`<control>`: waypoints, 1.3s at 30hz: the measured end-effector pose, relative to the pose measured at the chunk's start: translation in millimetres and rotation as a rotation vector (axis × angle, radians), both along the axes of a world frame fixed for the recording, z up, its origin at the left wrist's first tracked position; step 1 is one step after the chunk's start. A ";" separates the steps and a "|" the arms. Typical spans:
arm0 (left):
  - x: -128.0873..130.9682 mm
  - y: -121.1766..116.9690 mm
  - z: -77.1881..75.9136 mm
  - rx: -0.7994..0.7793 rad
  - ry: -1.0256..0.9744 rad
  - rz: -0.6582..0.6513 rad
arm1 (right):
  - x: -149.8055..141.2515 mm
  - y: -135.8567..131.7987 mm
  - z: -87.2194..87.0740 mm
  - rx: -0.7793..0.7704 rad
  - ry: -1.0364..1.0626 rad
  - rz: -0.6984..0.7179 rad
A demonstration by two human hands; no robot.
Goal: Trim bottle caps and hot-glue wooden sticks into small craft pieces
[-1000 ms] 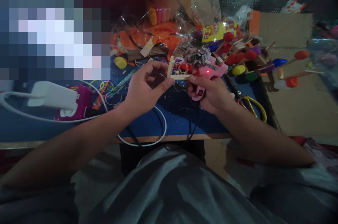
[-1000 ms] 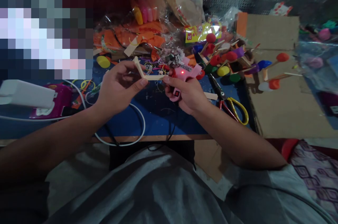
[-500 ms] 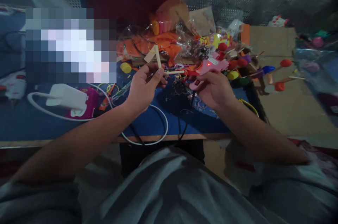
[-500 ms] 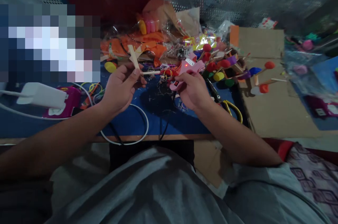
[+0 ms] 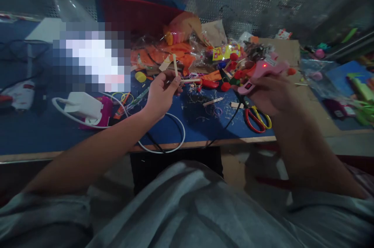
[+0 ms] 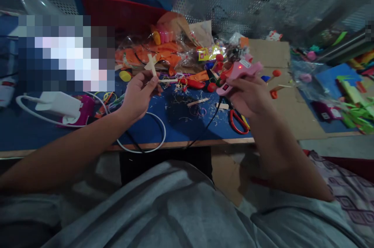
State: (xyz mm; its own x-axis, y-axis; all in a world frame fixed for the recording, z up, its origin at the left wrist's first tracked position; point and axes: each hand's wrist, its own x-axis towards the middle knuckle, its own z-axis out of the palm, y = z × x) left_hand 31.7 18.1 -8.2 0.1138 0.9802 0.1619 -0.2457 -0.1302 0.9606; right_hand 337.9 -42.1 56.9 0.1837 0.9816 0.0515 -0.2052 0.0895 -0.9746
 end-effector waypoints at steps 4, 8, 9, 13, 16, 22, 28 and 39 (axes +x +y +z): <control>1.5 -2.5 1.9 -0.003 0.062 -0.027 | 29.6 -17.5 -19.9 0.049 -0.102 -0.140; 2.6 -3.9 5.2 -0.002 0.102 -0.042 | 47.0 -32.7 -38.2 -0.103 -0.146 -0.127; 2.8 -3.9 6.1 -0.004 0.108 -0.040 | 48.5 -36.3 -41.4 -0.133 -0.148 -0.126; 3.9 -3.0 8.8 -0.008 0.117 -0.033 | 44.3 -46.8 -50.1 -0.211 -0.153 -0.095; 4.9 -1.8 8.4 0.000 0.114 -0.023 | 37.3 -48.2 -53.9 -0.281 -0.205 -0.008; 3.5 0.5 4.4 0.043 0.138 -0.024 | 33.6 -41.4 -53.6 -0.410 -0.406 0.181; 2.7 -0.8 5.1 0.050 0.142 -0.028 | 45.1 -32.9 -52.5 -0.496 -0.553 0.267; 3.8 -2.9 4.8 0.020 0.098 -0.067 | 43.4 -30.8 -52.8 -0.450 -0.363 0.149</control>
State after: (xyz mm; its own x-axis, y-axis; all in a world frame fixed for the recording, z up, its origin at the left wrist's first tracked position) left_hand 35.5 15.1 -3.3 0.1951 0.9665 0.1667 -0.1594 -0.1364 0.9777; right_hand 381.3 -72.9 4.2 0.0909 0.9354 -0.3418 0.1695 -0.3527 -0.9203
